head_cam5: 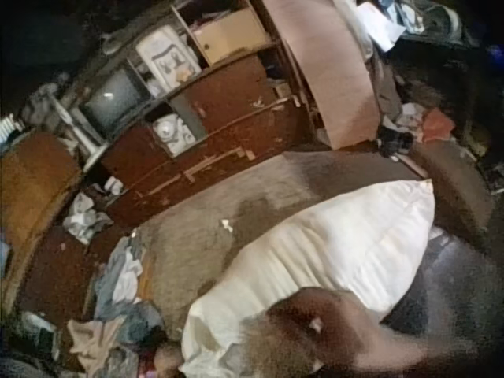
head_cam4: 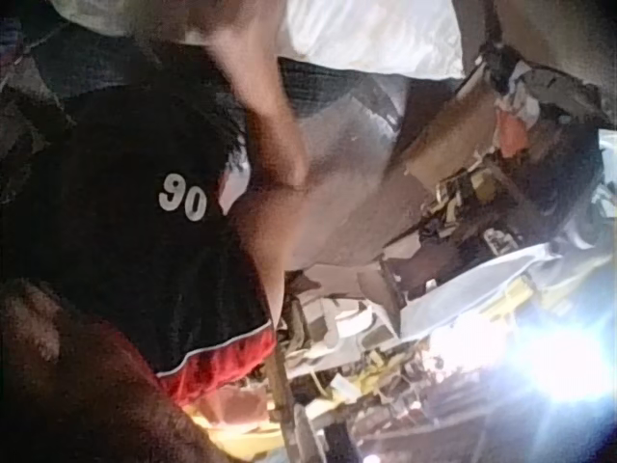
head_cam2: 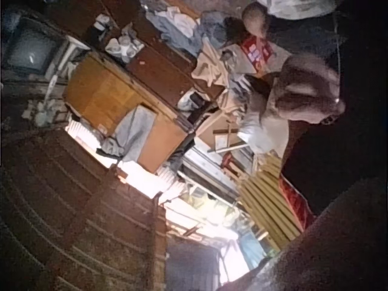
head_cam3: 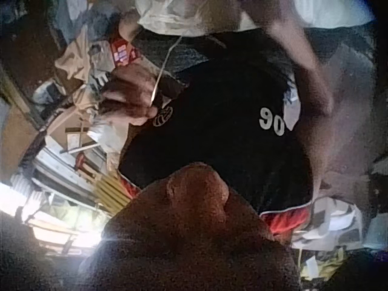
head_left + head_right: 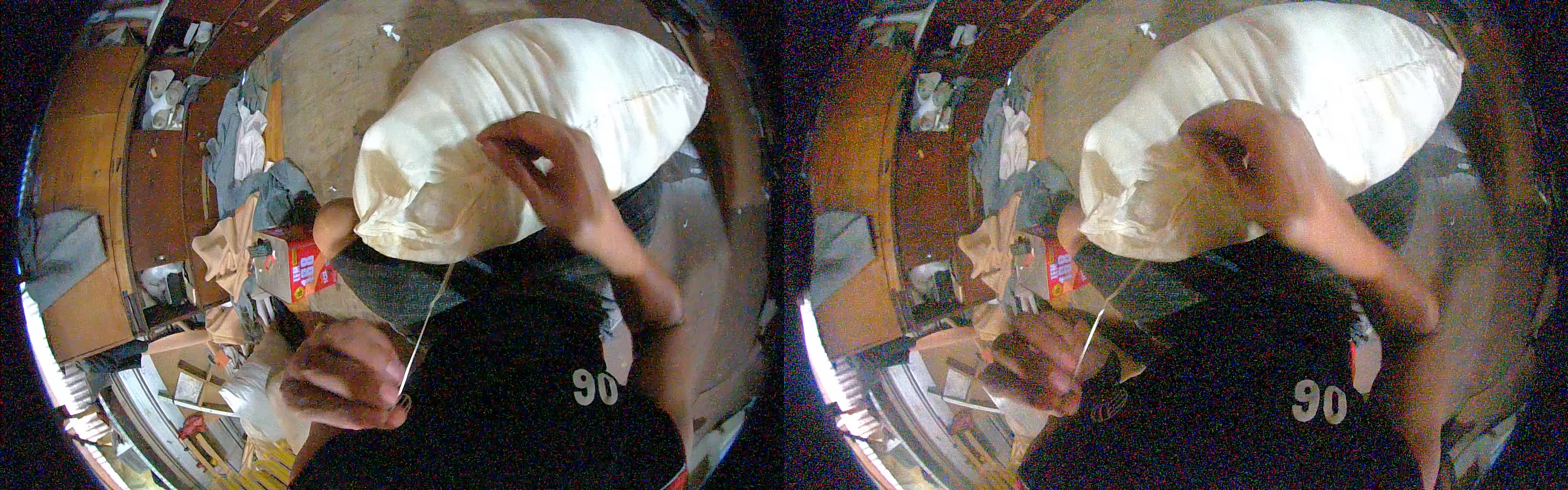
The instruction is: The person hand-sews a white pillow using a needle and thread. They repeatedly insert the needle into the fabric and pull the thread through to close the opening, working along the seam while the pillow rests on their lap.
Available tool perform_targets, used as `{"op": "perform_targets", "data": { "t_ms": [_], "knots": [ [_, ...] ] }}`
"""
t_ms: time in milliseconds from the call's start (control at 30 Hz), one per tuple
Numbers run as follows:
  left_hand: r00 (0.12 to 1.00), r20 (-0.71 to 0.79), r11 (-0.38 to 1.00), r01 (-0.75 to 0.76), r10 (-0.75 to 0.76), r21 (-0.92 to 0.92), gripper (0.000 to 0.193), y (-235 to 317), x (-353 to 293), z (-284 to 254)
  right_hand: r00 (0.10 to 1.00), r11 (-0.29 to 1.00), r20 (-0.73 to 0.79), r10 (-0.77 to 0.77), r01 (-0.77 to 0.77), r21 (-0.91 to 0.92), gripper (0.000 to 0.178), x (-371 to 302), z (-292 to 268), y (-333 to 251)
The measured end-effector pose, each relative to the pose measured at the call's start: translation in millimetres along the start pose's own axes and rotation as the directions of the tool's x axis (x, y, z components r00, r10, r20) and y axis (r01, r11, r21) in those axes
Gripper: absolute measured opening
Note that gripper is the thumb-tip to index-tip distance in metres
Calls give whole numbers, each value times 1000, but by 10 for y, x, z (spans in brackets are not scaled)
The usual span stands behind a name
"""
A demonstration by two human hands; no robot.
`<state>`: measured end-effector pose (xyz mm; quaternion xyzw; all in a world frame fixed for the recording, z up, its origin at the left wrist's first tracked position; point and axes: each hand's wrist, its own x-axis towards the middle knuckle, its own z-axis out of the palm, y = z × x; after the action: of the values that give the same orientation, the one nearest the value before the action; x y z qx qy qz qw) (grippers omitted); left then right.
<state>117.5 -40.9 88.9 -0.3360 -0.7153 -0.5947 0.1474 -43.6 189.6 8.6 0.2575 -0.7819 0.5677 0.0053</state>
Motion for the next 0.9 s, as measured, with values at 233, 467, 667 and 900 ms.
{"op": "perform_targets", "data": {
  "t_ms": [233,467,667,900],
  "knots": [
    [992,105,983,48,-67,175,31,-433,311,184,901,901,332,-279,125,416,20,-741,-102,-548],
    [882,418,872,-14,-220,489,36,-726,314,598,928,805,373,15,-232,545,13,-1210,-938,-519],
    [938,313,827,-57,-147,560,26,-490,307,290,968,826,-103,230,-138,547,17,-1472,-1453,-387],
    [933,268,884,94,-239,458,28,-553,219,464,841,864,-396,367,-151,480,23,-1211,-1133,-230]
  ]
}}
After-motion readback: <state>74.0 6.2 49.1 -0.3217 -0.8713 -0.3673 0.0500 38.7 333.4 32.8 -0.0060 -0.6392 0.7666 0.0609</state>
